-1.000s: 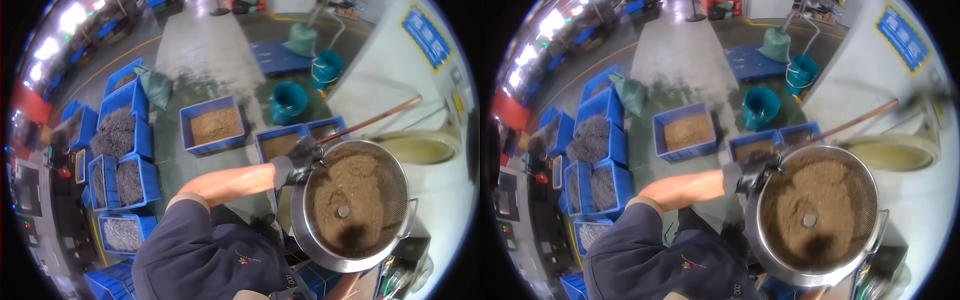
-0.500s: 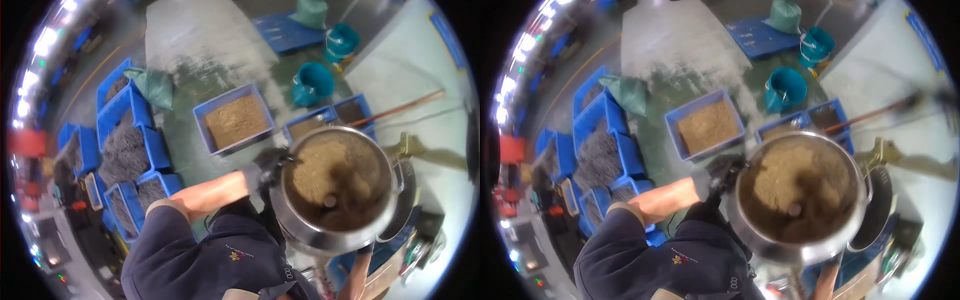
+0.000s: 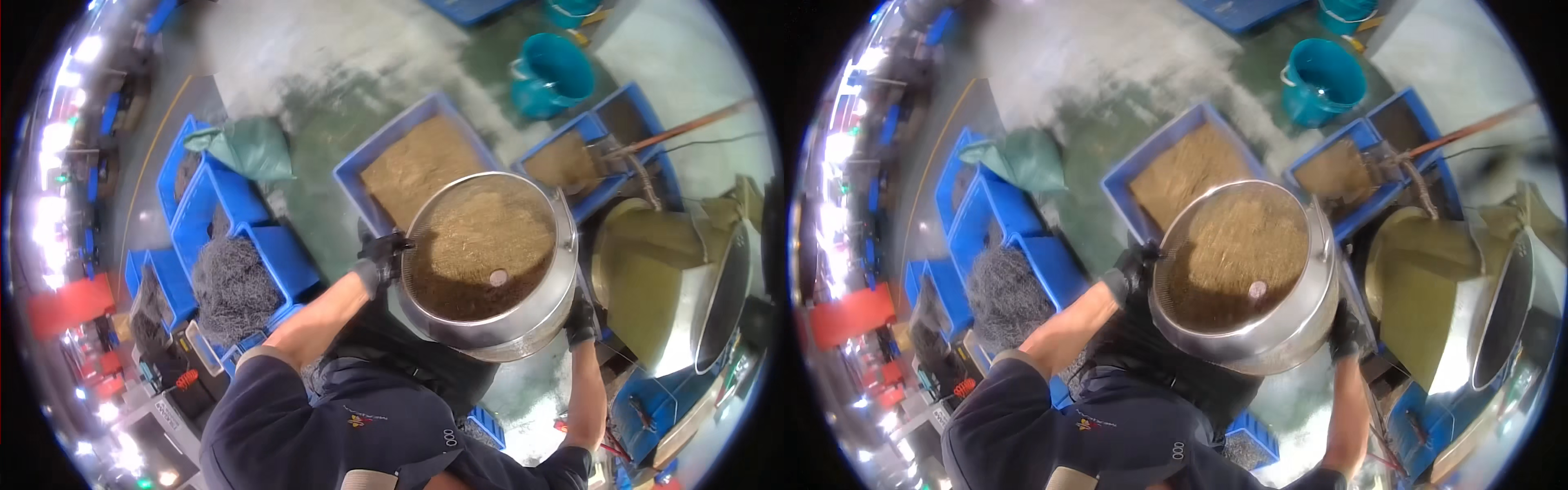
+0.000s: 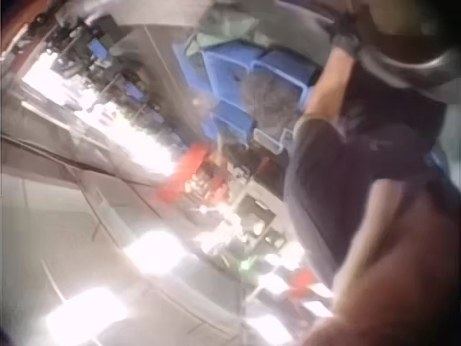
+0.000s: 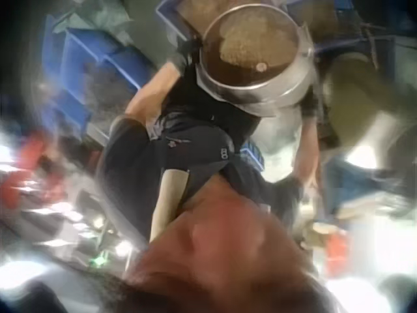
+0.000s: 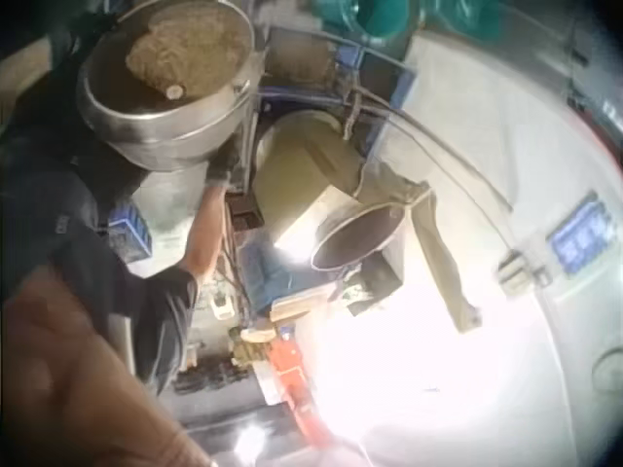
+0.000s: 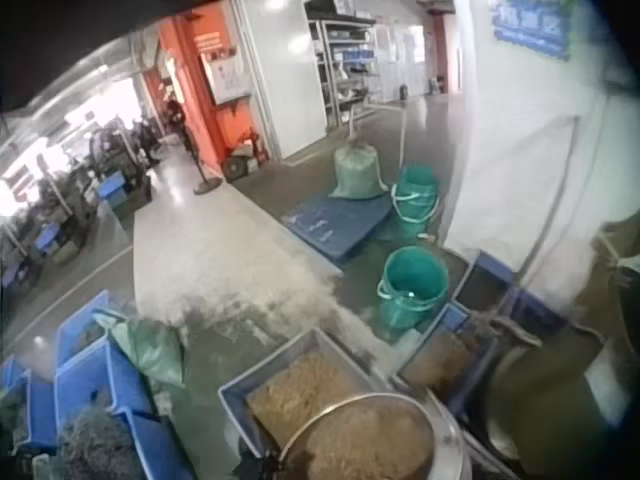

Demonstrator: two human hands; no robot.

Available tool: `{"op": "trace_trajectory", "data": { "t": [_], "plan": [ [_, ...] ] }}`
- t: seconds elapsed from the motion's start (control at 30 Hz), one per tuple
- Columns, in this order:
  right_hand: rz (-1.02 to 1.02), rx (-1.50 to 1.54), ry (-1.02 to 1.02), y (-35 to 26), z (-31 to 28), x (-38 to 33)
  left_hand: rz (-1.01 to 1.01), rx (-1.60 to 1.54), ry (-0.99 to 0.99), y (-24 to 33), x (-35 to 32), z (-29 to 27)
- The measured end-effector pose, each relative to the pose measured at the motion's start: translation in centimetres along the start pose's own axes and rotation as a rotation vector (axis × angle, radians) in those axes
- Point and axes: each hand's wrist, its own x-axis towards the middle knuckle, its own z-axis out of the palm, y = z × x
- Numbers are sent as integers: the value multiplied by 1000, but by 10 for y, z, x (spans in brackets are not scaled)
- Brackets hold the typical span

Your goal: Emptying material from industrial drums into bins and cleaning the internal components of the drums.

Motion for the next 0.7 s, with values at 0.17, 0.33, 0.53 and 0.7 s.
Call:
{"op": "trace_trajectory", "data": {
  "t": [0.17,0.33,0.53,0.7],
  "plan": [
    [427,86,82,-41,80,3,2,150,28,16,109,-42],
    [588,158,157,-40,119,22,-75,152,25,10,181,-64],
    [584,158,99,-35,140,61,22,123,24,20,222,-73],
    [620,32,27,-56,144,76,-244,-13,98,46,226,-69]
  ]
}}
